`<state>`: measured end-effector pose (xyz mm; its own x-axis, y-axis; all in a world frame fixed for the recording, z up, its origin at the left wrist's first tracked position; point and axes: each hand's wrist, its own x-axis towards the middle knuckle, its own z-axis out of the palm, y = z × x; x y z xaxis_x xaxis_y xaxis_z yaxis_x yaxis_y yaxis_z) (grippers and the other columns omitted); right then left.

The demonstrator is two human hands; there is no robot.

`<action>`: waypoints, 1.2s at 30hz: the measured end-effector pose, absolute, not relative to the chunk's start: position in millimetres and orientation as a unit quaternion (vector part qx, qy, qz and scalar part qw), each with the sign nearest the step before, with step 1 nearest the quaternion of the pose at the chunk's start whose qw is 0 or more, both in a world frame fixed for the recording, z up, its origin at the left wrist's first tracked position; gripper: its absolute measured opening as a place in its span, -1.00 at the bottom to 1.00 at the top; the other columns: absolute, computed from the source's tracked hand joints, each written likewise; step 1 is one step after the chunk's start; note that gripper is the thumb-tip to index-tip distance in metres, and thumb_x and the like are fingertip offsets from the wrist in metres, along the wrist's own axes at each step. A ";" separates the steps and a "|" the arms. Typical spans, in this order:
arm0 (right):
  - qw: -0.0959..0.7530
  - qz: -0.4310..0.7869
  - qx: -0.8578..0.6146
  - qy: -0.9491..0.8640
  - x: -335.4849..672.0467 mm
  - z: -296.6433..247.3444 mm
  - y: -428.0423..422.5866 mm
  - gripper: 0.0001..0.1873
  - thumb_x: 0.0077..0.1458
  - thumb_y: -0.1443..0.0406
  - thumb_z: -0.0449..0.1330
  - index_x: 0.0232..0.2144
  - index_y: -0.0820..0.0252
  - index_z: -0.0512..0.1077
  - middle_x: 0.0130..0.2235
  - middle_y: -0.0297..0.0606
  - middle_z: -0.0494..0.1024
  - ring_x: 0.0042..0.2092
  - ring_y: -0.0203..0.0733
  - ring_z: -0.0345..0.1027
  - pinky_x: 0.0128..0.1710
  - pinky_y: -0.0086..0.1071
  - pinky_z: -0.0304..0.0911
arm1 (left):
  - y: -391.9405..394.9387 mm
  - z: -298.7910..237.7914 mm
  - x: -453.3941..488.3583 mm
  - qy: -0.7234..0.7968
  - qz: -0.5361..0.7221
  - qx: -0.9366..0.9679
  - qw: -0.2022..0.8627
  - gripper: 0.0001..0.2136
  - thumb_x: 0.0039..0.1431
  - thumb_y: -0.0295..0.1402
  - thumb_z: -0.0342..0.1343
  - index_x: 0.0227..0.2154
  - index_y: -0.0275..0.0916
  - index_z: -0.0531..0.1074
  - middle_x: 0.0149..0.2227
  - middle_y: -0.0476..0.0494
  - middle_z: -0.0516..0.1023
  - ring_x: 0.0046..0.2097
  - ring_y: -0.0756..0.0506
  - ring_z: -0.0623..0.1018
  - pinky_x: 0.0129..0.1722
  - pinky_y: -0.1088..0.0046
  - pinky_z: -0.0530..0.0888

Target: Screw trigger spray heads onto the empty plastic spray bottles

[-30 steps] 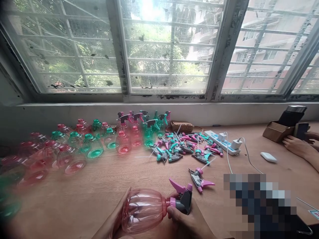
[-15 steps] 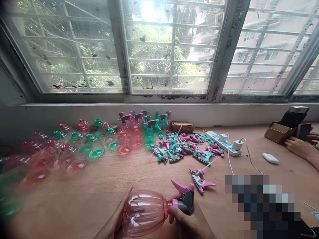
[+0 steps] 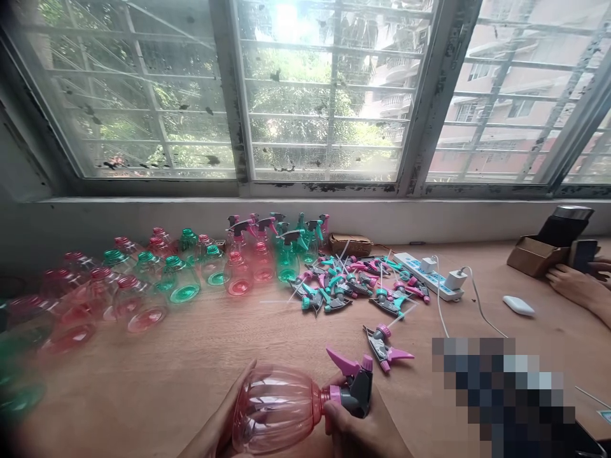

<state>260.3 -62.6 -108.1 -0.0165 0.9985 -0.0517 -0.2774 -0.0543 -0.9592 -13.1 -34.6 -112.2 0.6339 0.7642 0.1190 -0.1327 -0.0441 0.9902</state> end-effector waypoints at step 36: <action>0.511 0.585 -0.431 -0.460 264.8 -100.5 -62.8 -0.49 -0.04 -0.13 0.36 -0.32 0.13 0.40 -0.59 -0.32 0.57 -0.54 -0.15 0.40 -0.48 -0.31 0.26 | -33.3 -121.1 -7.3 0.284 0.359 0.624 0.634 -0.03 0.09 -0.11 0.32 0.39 0.18 -0.24 0.45 -0.11 0.05 0.36 -0.36 0.27 0.34 0.08 0.20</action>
